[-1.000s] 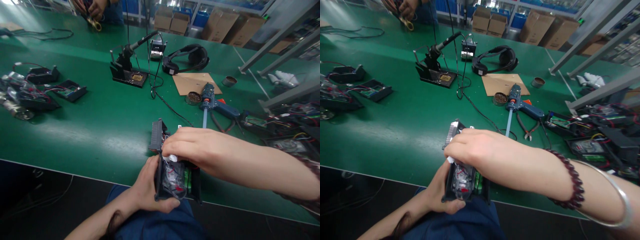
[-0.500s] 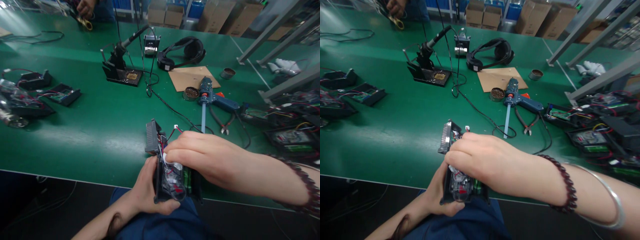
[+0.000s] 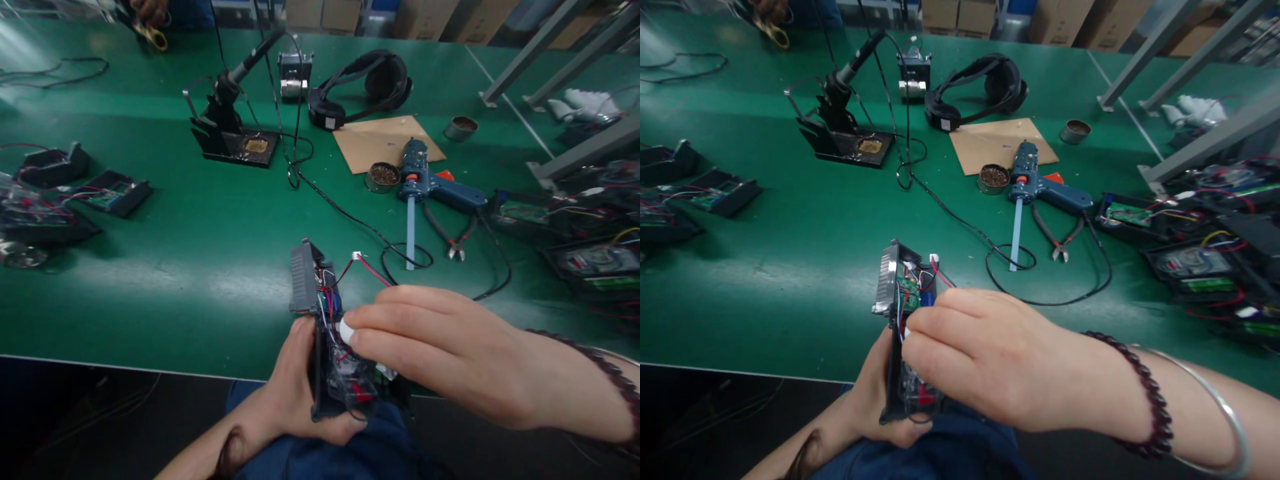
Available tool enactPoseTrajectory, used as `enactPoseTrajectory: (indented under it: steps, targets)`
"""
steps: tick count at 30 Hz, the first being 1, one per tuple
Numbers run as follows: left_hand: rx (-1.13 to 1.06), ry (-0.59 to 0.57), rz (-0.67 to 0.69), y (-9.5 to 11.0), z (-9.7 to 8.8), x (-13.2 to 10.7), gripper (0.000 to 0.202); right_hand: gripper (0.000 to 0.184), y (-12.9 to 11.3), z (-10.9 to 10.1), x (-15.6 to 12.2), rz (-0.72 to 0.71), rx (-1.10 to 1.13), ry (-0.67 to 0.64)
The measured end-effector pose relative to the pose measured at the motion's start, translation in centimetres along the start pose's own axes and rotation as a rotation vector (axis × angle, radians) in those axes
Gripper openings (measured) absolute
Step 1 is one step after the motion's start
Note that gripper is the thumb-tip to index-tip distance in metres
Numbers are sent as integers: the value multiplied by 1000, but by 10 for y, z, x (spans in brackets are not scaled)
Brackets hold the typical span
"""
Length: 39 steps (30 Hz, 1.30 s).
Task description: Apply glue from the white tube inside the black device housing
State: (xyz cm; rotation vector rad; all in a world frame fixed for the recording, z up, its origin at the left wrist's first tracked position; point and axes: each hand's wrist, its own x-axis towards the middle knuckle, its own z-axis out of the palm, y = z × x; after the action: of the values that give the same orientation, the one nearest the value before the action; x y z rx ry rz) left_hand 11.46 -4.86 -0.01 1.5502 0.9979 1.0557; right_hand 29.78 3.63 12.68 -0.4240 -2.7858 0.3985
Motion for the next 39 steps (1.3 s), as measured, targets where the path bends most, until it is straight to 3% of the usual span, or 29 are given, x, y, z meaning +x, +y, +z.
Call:
enactPoseTrajectory:
  steps: [4,10,16,22,28,39]
  targets:
    - [-22,-1,40,-3,1,-2,73,44,-2,5,-9,54,2,91]
    - [-24,-30,62,1,-4,1,72,37,-2,4,-18,83,23,111]
    - [27,-8,196,8,-7,11,68,38,1,8,-17,71,52,150]
    - [26,2,97,12,-7,10,71,34,3,18,-9,13,115,218]
    - [64,4,72,12,-5,8,76,39,2,12,-8,42,102,122]
    - [55,14,122,17,-5,16,65,39,-1,11,-29,98,84,184]
